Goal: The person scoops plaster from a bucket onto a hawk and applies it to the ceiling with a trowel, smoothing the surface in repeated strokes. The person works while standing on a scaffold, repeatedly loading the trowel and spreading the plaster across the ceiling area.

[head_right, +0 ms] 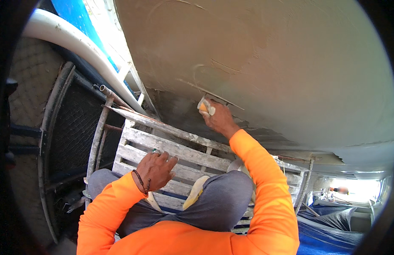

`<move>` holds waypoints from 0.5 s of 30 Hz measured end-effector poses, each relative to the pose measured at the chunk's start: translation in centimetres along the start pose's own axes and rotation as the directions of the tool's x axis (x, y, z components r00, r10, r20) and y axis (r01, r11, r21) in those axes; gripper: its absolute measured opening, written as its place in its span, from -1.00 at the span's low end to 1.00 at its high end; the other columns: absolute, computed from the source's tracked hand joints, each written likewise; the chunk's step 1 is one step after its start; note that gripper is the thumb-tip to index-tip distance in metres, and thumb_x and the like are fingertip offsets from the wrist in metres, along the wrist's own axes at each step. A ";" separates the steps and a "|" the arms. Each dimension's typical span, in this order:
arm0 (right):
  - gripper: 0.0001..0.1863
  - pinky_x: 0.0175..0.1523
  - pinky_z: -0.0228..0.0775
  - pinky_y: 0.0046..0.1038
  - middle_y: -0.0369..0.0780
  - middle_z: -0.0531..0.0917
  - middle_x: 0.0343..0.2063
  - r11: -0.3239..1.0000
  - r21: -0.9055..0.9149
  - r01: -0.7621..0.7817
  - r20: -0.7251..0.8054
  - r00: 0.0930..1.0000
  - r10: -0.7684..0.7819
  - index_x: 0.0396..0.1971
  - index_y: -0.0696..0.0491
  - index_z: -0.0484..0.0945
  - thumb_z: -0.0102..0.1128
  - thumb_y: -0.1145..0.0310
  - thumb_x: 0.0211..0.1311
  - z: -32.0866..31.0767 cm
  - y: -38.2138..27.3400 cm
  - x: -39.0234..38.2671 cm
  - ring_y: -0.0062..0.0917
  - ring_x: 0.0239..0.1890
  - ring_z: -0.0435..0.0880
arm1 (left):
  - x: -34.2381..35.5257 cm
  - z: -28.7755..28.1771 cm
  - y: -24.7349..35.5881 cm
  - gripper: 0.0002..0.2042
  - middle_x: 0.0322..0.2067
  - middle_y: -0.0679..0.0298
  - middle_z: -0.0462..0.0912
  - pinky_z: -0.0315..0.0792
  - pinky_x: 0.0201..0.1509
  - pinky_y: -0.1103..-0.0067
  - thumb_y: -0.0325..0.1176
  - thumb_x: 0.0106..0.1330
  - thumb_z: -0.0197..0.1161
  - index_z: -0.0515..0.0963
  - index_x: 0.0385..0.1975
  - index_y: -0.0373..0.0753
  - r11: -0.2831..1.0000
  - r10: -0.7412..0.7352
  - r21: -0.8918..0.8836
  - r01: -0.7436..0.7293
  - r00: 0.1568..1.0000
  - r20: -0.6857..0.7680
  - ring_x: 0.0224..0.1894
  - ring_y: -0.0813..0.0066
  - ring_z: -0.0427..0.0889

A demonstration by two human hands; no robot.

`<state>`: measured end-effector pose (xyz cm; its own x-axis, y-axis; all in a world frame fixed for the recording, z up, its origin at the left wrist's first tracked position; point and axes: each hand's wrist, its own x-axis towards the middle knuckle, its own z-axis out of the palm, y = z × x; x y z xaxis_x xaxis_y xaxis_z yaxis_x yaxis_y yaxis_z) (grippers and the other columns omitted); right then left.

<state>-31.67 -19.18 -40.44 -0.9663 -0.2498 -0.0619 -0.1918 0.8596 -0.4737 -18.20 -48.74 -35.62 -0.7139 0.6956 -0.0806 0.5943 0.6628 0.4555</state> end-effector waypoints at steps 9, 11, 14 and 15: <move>-0.50 0.03 0.54 0.03 0.03 0.72 -0.12 0.990 -0.140 -0.026 -0.075 0.997 0.016 0.20 0.04 0.50 0.23 0.14 0.34 -0.8 3.5 3.5 0.08 -0.08 0.69 | 0.1 -0.8 -0.7 -0.63 -0.20 0.09 0.64 0.46 -0.03 0.23 -0.18 0.28 0.37 0.56 0.02 -0.18 0.995 -0.085 -0.036 0.089 0.992 0.098 -0.13 0.09 0.69; -0.49 0.02 0.55 0.02 0.04 0.73 -0.15 0.994 -0.108 -0.017 -0.166 0.986 -0.001 0.19 0.05 0.53 0.26 0.11 0.32 -3.3 3.0 2.8 0.08 -0.10 0.70 | 0.5 -0.7 -0.7 -0.62 -0.19 0.10 0.64 0.46 -0.03 0.23 -0.18 0.28 0.37 0.55 0.04 -0.18 0.996 -0.062 -0.051 0.066 0.995 0.079 -0.13 0.10 0.69; -0.51 -0.04 0.57 -0.08 0.04 0.73 -0.21 0.995 -0.089 0.034 -0.267 0.962 -0.057 0.12 0.07 0.58 0.32 0.12 0.28 -7.8 1.4 2.1 0.07 -0.14 0.70 | 1.1 -0.5 -0.5 -0.60 -0.17 0.09 0.63 0.45 -0.03 0.23 -0.18 0.29 0.36 0.55 0.06 -0.19 0.998 -0.030 -0.058 0.035 0.996 0.084 -0.13 0.11 0.68; -0.53 -0.05 0.57 -0.11 0.03 0.74 -0.22 0.994 -0.094 0.053 -0.268 0.961 -0.076 0.10 0.07 0.59 0.33 0.14 0.28 -9.5 0.6 1.8 0.07 -0.15 0.70 | 1.3 -0.5 -0.4 -0.60 -0.17 0.09 0.63 0.45 -0.02 0.23 -0.18 0.29 0.36 0.54 0.07 -0.19 0.998 -0.017 -0.060 0.022 0.996 0.084 -0.13 0.11 0.68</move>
<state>-35.19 -14.87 -32.55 -0.9595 -0.1861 0.2116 -0.2577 0.8832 -0.3920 -19.55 -48.29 -35.48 -0.6903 0.7051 -0.1621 0.5552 0.6600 0.5062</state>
